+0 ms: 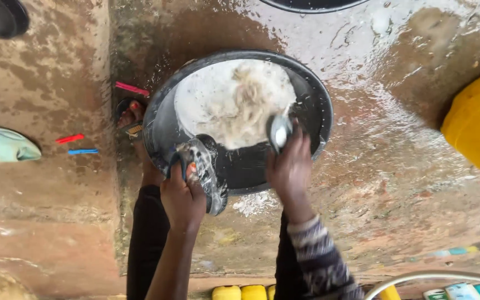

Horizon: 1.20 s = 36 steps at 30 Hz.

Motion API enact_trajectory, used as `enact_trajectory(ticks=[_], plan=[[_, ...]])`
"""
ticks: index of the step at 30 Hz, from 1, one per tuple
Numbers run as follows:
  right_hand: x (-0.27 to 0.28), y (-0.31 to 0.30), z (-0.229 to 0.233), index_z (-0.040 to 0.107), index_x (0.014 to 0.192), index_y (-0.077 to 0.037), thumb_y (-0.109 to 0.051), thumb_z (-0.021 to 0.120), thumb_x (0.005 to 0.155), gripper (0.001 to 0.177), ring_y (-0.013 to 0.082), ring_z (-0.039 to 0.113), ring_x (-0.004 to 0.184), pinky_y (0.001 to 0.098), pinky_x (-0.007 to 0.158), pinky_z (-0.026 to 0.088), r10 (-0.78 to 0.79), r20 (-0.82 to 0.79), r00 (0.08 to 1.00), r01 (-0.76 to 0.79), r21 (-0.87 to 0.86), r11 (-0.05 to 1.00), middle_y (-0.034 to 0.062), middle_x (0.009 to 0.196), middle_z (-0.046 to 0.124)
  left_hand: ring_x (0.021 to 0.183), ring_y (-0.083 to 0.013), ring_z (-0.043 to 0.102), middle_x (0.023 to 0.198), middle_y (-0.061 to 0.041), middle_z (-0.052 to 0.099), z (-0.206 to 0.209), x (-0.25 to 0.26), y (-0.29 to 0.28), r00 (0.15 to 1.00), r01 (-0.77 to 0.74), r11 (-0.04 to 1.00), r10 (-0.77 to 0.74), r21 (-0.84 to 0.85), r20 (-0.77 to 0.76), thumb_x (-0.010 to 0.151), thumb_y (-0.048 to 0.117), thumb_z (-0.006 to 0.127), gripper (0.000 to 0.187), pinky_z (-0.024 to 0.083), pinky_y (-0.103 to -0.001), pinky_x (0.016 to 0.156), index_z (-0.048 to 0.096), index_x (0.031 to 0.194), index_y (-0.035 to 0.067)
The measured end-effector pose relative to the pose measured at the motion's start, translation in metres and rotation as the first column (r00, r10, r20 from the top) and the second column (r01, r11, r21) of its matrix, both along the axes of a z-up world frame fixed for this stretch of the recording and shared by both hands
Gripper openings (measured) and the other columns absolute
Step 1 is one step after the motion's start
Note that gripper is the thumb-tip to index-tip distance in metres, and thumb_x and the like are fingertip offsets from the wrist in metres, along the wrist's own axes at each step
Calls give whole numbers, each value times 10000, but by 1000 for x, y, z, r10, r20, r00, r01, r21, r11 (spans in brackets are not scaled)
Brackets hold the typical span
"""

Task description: The recorder washes a pair of black sneakers using a brush and soapy water in a plastic basin, then rinses them under a tap.

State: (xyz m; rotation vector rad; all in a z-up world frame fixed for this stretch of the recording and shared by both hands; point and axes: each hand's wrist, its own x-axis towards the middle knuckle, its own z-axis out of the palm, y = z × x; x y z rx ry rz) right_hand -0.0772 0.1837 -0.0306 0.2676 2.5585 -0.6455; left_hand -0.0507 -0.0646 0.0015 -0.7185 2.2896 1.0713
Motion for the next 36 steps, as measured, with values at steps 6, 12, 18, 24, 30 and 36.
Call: enact_trajectory(ticks=[6, 12, 18, 24, 30, 36], plan=[[60, -14, 147, 241, 1506, 48, -256, 577, 1069, 629, 347, 531, 1210, 394, 1024, 516, 239, -504, 830, -23, 397, 917, 196, 1437, 417, 486, -311, 614, 688, -167, 655, 10, 6, 7, 998, -33, 999, 34, 32, -48, 903, 31, 579, 292, 460, -439, 461, 679, 1172, -24], [160, 30, 106, 232, 1537, -30, -105, 542, 1016, 611, 264, 621, 838, 319, 695, 558, -250, 9, 968, 249, -147, 957, 172, 1353, 548, 429, -280, 598, 580, -138, 632, 17, 5, 6, 997, 65, 992, -70, 111, 44, 867, 56, 586, 304, 464, -432, 444, 682, 1152, 15], [89, -75, 134, 170, 1569, 54, 114, 389, 1076, 543, 534, 620, 1183, 490, 895, 639, -53, -59, 997, 9, -583, 813, 377, 1560, 286, 427, -172, 594, 659, -54, 705, 3, 29, 26, 959, -196, 948, 132, 250, 252, 955, 179, 530, 273, 469, -375, 402, 720, 1132, 99], [55, -109, 133, 422, 1482, 38, -146, 411, 1108, 417, 400, 614, 838, 466, 668, 542, 66, 18, 998, -64, -82, 995, 346, 1393, 539, 654, -8, 427, 804, 63, 556, -13, 93, 33, 803, -581, 500, 481, 642, 352, 1094, 250, 552, 277, 359, -225, 544, 696, 1064, 15], [67, -98, 93, 314, 1593, -25, -247, 356, 1154, 494, 274, 573, 577, 369, 525, 538, 68, 282, 957, -62, -30, 998, 345, 1207, 623, 678, -58, 354, 769, 38, 443, -19, 108, 38, 817, -560, 596, 514, 576, 262, 1164, 261, 515, 402, 324, -257, 612, 542, 846, 17], [52, -112, 124, 366, 1582, -3, -338, 310, 1101, 588, 210, 562, 528, 342, 396, 500, -92, 256, 962, 127, -125, 984, 262, 919, 632, 630, -132, 624, 754, -47, 688, -29, 67, 36, 810, -582, 684, 438, 440, 390, 1045, 200, 463, 330, 476, -328, 553, 677, 878, 13]])
